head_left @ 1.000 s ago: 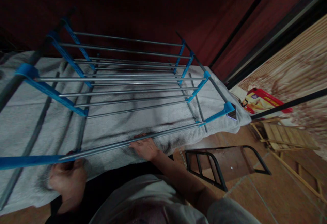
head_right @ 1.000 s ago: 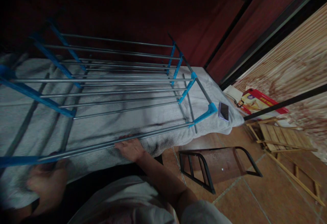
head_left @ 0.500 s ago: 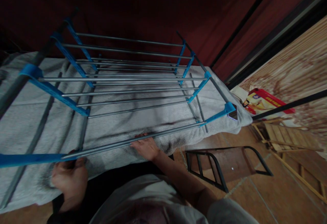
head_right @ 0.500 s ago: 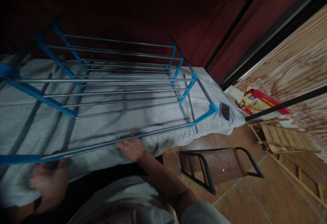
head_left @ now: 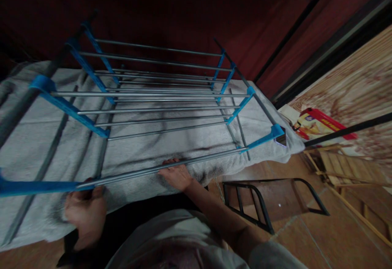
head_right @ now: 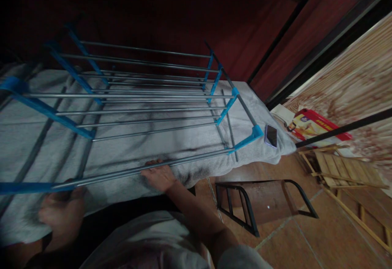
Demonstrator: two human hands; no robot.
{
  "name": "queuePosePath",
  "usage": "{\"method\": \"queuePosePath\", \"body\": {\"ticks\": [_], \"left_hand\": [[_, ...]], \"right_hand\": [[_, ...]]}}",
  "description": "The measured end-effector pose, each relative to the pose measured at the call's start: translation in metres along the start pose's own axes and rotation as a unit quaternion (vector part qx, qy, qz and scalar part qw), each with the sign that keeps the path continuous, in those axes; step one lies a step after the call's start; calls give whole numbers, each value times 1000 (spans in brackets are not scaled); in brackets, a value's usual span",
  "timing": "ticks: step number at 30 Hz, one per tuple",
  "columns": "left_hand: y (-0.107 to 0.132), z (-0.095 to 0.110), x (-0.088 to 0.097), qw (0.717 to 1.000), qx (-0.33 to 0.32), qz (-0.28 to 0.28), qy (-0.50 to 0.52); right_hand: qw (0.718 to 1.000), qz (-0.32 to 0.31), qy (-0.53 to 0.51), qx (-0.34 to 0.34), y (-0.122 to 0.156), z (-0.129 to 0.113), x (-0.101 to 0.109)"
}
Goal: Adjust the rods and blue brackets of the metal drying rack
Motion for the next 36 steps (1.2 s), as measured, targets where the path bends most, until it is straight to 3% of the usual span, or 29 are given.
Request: {"method": "queuePosePath", "body": {"ticks": [6,14,24,36], "left_hand": [[12,23,7,999,30,-5,21],[20,18,1,994,49,2,97],[22,21,0,997,28,31,64],[22,27,4,995,34,22,86]], "right_hand": [[999,45,-8,-23,10,-4,-3],[996,87,10,-18,16,-3,-3],[994,104,15,-9,16,-2,-3],[995,93,13,-14,16,-3,-4]]}}
Point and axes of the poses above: each hand's wrist, its own y-axis away from the middle knuckle, its own x-axis out of the back of the hand, z = x × y, the point moved 3 cm from there along -y, towards the middle knuckle, and after that the axes turned 5 degrees about x, right-handed, at the moved point
